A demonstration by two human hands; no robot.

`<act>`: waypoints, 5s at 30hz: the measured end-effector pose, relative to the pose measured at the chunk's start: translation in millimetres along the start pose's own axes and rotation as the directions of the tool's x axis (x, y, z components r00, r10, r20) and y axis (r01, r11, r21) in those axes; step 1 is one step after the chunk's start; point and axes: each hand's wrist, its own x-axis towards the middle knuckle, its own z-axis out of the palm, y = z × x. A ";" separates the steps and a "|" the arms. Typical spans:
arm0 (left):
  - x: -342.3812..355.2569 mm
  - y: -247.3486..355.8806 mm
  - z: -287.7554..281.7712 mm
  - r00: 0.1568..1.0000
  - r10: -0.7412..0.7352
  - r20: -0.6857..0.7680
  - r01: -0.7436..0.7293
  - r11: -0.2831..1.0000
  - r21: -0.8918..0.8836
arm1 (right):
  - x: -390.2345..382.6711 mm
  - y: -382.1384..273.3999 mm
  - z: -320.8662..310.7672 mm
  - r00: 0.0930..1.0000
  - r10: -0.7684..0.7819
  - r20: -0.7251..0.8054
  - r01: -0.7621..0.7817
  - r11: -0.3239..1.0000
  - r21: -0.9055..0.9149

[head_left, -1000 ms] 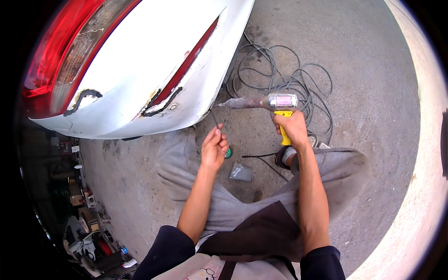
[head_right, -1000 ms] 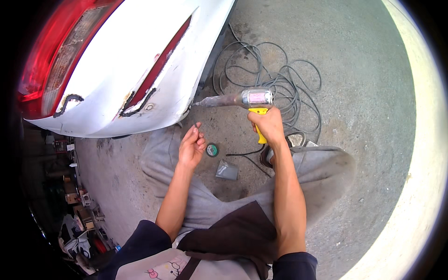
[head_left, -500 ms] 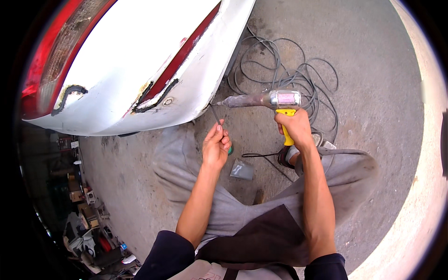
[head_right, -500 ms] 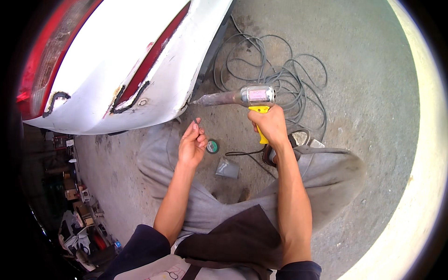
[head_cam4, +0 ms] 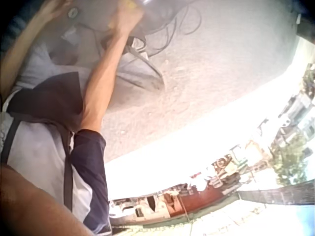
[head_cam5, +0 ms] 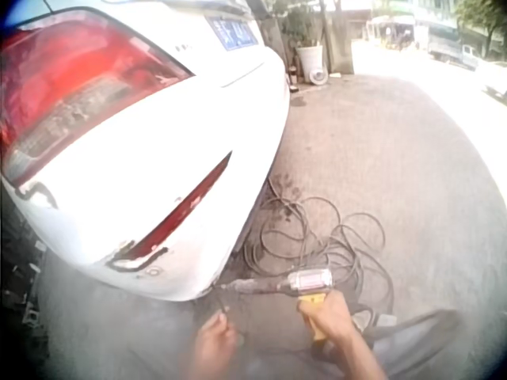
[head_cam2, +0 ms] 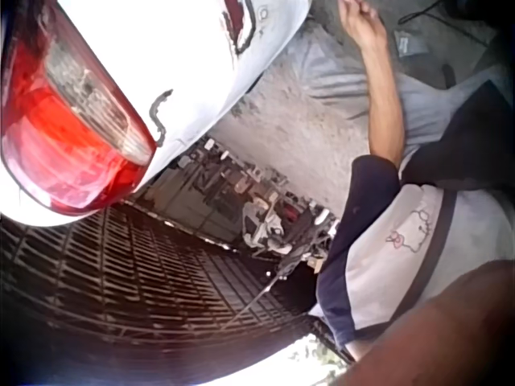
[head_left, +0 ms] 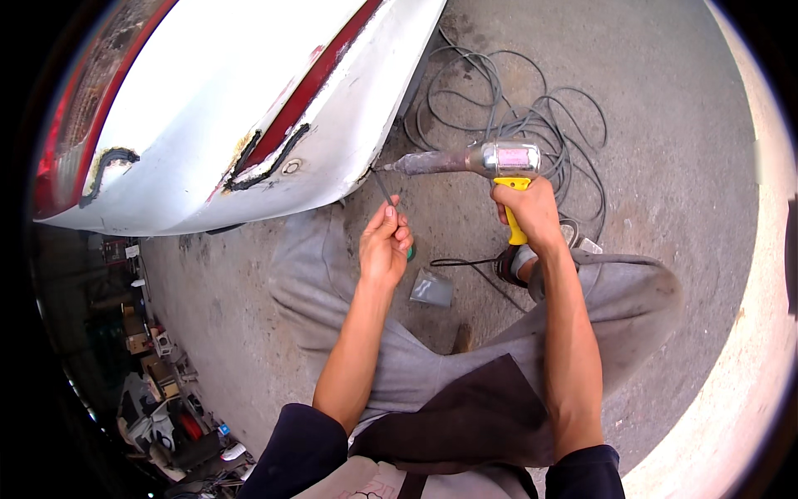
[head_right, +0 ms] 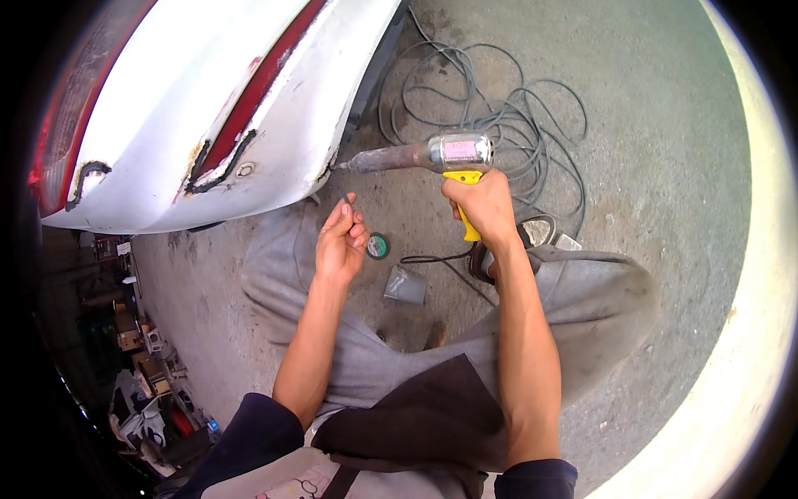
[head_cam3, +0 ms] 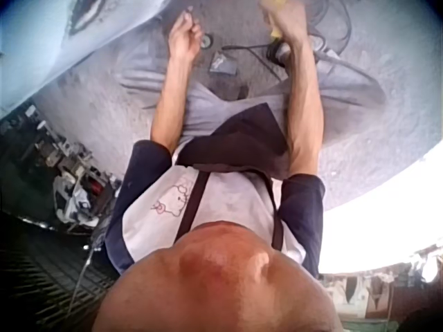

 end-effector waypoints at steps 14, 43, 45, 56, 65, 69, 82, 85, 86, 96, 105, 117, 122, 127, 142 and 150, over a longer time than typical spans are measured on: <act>0.5 -3.8 1.5 1.000 0.013 0.006 -0.012 1.000 -0.011 | -0.1 -1.1 -6.2 1.000 -0.001 -0.001 0.001 1.000 0.013; 50.6 0.4 -78.0 0.992 -0.051 0.114 0.041 0.995 0.089 | 34.3 41.4 -8.4 0.957 -0.176 -0.229 0.213 0.966 0.148; 46.2 17.6 -73.6 0.984 -0.063 0.166 0.052 0.996 0.068 | 12.6 9.8 -11.3 0.977 -0.163 -0.135 0.182 0.973 0.142; 60.7 9.1 -88.1 0.976 -0.004 0.218 -0.003 0.999 0.031 | -0.3 0.2 -12.5 0.997 -0.002 -0.079 0.010 0.995 0.104; 15.8 -3.6 -28.0 1.000 -0.011 -0.003 0.011 1.000 0.016 | 7.3 6.5 -9.3 0.999 0.002 -0.050 0.002 0.997 0.074; 7.5 7.1 -25.6 0.999 -0.014 -0.038 0.012 0.999 -0.037 | 7.5 -1.7 1.2 0.999 0.001 -0.035 0.001 0.998 0.065; 14.0 -5.0 -25.6 0.997 0.037 -0.063 -0.037 0.999 0.005 | 0.8 -3.2 -1.6 1.000 0.010 0.007 -0.011 0.996 0.083; 9.3 -3.2 -21.0 0.999 0.009 0.049 -0.009 1.000 -0.005 | 0.7 -3.8 -4.8 1.000 -0.009 0.008 0.009 0.996 0.087; 7.7 -2.5 -19.0 0.994 -0.005 0.106 0.007 1.000 -0.013 | 1.0 -3.0 -5.9 1.000 -0.011 0.007 0.010 0.996 0.088; 11.4 -3.3 -12.1 0.999 -0.004 0.044 0.006 0.999 -0.043 | 6.2 0.7 -2.9 1.000 0.015 -0.002 -0.015 0.998 0.054; 10.5 -2.6 -9.6 0.999 -0.002 0.040 0.004 0.999 -0.050 | 3.2 -2.6 -2.6 1.000 0.031 -0.003 -0.031 0.998 0.058; 11.6 -2.3 -5.4 1.000 0.004 0.019 -0.003 1.000 -0.024 | 4.0 -1.2 -3.7 0.999 0.032 0.001 -0.032 0.997 0.071; 11.3 -2.1 -2.2 1.000 0.002 -0.002 -0.002 1.000 -0.024 | 4.3 -1.2 -2.8 0.999 0.035 0.004 -0.035 0.996 0.078; 10.7 -0.7 0.0 1.000 0.007 -0.010 -0.007 1.000 -0.009 | 4.5 -0.4 -2.8 0.999 0.034 0.005 -0.035 0.997 0.065; 14.9 -3.8 3.1 1.000 0.023 0.016 -0.023 1.000 0.000 | 5.2 -1.4 -3.6 1.000 0.024 -0.015 -0.023 0.999 0.040; 14.2 -0.2 3.2 1.000 0.021 -0.005 -0.021 1.000 0.006 | 5.5 -1.8 -3.7 1.000 0.024 -0.006 -0.023 0.997 0.071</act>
